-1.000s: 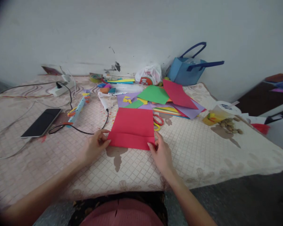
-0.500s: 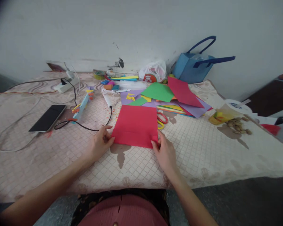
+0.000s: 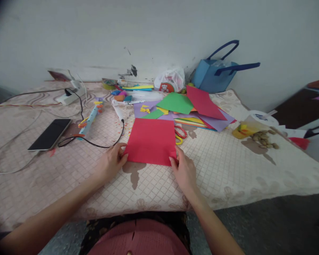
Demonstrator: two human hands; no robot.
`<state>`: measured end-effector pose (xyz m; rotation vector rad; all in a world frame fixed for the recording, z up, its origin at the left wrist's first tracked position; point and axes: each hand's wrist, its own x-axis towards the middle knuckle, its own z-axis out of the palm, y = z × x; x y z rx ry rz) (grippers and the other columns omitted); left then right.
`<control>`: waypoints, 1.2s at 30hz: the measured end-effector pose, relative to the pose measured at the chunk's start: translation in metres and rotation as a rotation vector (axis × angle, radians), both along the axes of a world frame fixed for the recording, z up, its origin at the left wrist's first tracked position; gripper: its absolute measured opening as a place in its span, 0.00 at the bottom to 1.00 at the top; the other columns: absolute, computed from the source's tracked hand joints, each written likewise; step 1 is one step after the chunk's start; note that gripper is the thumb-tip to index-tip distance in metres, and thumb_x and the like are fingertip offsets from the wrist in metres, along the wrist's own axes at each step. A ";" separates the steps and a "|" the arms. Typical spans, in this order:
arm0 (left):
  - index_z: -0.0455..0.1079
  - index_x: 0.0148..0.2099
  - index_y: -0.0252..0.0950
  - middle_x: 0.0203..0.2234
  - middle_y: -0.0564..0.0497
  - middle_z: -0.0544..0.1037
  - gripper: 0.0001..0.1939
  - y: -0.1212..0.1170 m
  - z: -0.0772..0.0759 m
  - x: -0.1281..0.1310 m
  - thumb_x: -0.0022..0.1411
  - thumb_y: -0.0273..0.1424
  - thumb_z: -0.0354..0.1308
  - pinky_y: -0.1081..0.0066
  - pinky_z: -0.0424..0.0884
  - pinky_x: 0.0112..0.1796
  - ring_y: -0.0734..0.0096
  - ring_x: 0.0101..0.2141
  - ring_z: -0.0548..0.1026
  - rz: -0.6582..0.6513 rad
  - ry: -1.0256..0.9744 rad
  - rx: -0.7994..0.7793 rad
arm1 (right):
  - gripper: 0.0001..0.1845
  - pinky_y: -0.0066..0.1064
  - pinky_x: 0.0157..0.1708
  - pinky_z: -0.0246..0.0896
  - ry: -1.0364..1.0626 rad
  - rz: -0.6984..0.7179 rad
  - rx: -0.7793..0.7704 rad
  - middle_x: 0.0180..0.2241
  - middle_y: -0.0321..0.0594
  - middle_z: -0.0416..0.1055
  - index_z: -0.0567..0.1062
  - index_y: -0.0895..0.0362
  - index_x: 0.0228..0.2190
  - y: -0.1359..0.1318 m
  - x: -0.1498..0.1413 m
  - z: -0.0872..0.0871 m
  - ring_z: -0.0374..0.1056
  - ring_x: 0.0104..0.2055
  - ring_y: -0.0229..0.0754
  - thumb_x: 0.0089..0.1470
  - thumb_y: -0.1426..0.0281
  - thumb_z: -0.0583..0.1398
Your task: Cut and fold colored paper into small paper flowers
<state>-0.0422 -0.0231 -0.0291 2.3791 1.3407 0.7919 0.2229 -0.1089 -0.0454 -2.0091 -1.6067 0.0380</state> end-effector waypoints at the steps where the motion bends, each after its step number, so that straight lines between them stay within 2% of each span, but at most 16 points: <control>1: 0.61 0.49 0.35 0.22 0.54 0.68 0.15 0.000 0.000 0.000 0.60 0.27 0.50 0.68 0.64 0.35 0.66 0.30 0.67 -0.001 0.019 0.003 | 0.25 0.32 0.28 0.58 -0.022 0.006 -0.002 0.28 0.42 0.72 0.64 0.59 0.53 0.000 0.000 0.000 0.66 0.27 0.43 0.57 0.62 0.53; 6: 0.61 0.49 0.35 0.25 0.51 0.71 0.14 0.001 0.001 0.001 0.60 0.28 0.49 0.66 0.65 0.36 0.65 0.32 0.69 -0.001 0.092 0.001 | 0.23 0.34 0.28 0.59 -0.161 0.037 0.018 0.28 0.44 0.72 0.65 0.62 0.52 0.001 -0.002 0.000 0.67 0.26 0.44 0.58 0.63 0.51; 11: 0.61 0.49 0.35 0.25 0.52 0.71 0.15 0.003 0.001 0.001 0.59 0.28 0.50 0.66 0.65 0.36 0.65 0.31 0.69 0.004 0.133 -0.010 | 0.22 0.35 0.30 0.61 -0.200 0.057 0.042 0.29 0.46 0.72 0.65 0.63 0.52 0.001 -0.002 -0.001 0.68 0.28 0.45 0.59 0.65 0.50; 23: 0.60 0.50 0.36 0.25 0.52 0.71 0.15 0.002 -0.001 -0.001 0.59 0.28 0.51 0.67 0.65 0.34 0.65 0.30 0.69 -0.009 0.161 0.027 | 0.22 0.39 0.34 0.63 -0.181 0.087 0.029 0.31 0.49 0.73 0.64 0.65 0.52 0.001 0.000 -0.002 0.69 0.32 0.49 0.59 0.66 0.50; 30: 0.60 0.50 0.35 0.25 0.52 0.72 0.15 0.002 0.000 0.000 0.59 0.28 0.51 0.65 0.66 0.37 0.66 0.30 0.69 -0.009 0.187 0.024 | 0.23 0.41 0.36 0.63 -0.112 0.112 0.036 0.33 0.50 0.72 0.62 0.65 0.53 -0.001 0.002 -0.004 0.68 0.33 0.48 0.59 0.66 0.50; 36: 0.60 0.51 0.36 0.26 0.51 0.72 0.16 0.002 0.000 -0.001 0.59 0.28 0.51 0.65 0.66 0.37 0.66 0.32 0.69 -0.015 0.175 0.026 | 0.25 0.40 0.33 0.62 -0.089 0.107 0.042 0.31 0.48 0.71 0.61 0.64 0.54 -0.002 0.002 -0.003 0.67 0.31 0.47 0.59 0.63 0.49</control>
